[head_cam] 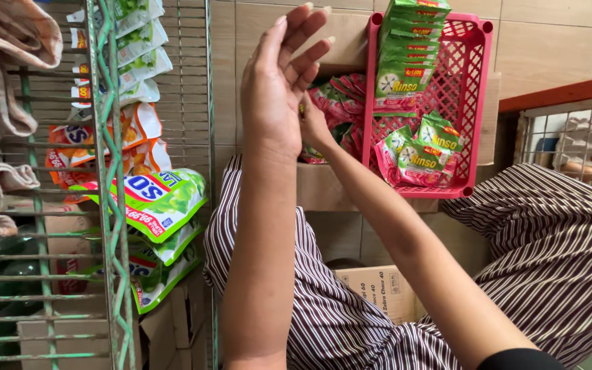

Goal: The person sits on the floor and repeatedly picks up small Rinso detergent packets from a cardboard box, then places them into a pink plastic basket. The person handles the packets one at a time, stacking them neatly in the basket.

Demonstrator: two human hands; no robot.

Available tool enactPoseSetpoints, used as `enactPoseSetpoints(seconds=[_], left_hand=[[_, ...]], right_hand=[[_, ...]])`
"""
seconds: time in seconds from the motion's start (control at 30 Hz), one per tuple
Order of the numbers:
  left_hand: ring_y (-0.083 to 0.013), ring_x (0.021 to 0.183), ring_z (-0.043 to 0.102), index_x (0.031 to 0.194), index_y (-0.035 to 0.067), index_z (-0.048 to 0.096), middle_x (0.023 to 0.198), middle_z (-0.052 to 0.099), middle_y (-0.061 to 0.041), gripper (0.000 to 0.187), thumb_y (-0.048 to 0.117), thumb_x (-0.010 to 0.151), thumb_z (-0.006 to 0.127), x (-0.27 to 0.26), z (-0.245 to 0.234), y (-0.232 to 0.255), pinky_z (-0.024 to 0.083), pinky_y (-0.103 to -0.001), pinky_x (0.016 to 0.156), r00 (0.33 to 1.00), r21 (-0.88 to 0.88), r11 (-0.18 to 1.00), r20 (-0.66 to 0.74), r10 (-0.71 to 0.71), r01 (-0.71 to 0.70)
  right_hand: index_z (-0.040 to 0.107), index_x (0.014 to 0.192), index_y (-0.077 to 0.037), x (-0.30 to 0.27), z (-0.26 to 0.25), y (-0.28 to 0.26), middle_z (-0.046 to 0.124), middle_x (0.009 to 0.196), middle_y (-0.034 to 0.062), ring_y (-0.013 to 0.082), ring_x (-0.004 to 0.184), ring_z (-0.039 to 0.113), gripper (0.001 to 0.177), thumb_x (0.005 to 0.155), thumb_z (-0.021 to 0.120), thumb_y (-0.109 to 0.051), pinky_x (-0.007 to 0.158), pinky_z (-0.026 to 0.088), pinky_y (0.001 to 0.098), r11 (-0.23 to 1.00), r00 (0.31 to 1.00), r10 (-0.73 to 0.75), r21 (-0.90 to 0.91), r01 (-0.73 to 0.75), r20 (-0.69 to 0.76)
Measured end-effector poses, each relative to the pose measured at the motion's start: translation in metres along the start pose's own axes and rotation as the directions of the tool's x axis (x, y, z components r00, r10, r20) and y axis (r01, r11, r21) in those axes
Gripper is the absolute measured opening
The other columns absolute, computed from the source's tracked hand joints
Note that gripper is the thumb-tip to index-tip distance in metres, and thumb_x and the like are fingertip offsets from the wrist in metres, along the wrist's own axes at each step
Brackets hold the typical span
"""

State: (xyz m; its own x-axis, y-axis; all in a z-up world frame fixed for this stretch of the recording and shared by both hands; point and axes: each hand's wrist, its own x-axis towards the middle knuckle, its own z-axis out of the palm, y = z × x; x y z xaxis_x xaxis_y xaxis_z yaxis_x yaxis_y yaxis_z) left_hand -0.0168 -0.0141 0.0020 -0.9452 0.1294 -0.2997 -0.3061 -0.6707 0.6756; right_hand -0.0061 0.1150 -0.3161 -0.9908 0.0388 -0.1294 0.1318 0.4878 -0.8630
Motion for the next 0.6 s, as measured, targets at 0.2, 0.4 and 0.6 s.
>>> enactPoseSetpoints(seconds=[0.2,0.4,0.6], left_hand=[[-0.0170,0.101,0.075,0.128,0.007,0.069,0.122,0.077,-0.008,0.035,0.028,0.107,0.051,-0.001,0.002,-0.001,0.052,-0.025,0.079,1.000,-0.002,1.000,0.002,0.016,-0.016],[-0.0153,0.100,0.074,0.127,0.009,0.069,0.121,0.078,-0.007,0.035,0.030,0.107,0.050,-0.001,0.003,-0.003,0.052,-0.024,0.078,0.999,0.021,1.000,0.035,0.003,-0.004],[-0.0139,0.100,0.074,0.125,0.011,0.070,0.120,0.078,-0.004,0.035,0.033,0.104,0.052,-0.005,0.010,-0.013,0.052,-0.024,0.081,1.000,0.112,0.994,0.025,-0.002,-0.001]], right_hand=[[0.064,0.124,-0.007,-0.008,-0.021,0.024,0.070,0.092,0.0184,0.0284,0.083,0.072,0.033,0.094,0.055,0.001,0.079,0.059,0.0376,0.999,0.998,-0.025,0.028,0.027,-0.058],[0.064,0.124,-0.012,-0.036,-0.085,-0.031,0.071,0.091,0.0098,0.0173,0.084,0.072,0.032,0.095,0.060,0.002,0.076,0.057,0.0329,0.999,0.999,-0.048,-0.016,0.049,0.024],[0.061,0.129,-0.011,-0.088,-0.207,-0.105,0.070,0.109,0.0040,0.0109,0.101,0.072,0.029,0.100,0.064,-0.007,0.083,0.060,0.0285,1.000,0.976,-0.017,0.024,0.012,0.217]])
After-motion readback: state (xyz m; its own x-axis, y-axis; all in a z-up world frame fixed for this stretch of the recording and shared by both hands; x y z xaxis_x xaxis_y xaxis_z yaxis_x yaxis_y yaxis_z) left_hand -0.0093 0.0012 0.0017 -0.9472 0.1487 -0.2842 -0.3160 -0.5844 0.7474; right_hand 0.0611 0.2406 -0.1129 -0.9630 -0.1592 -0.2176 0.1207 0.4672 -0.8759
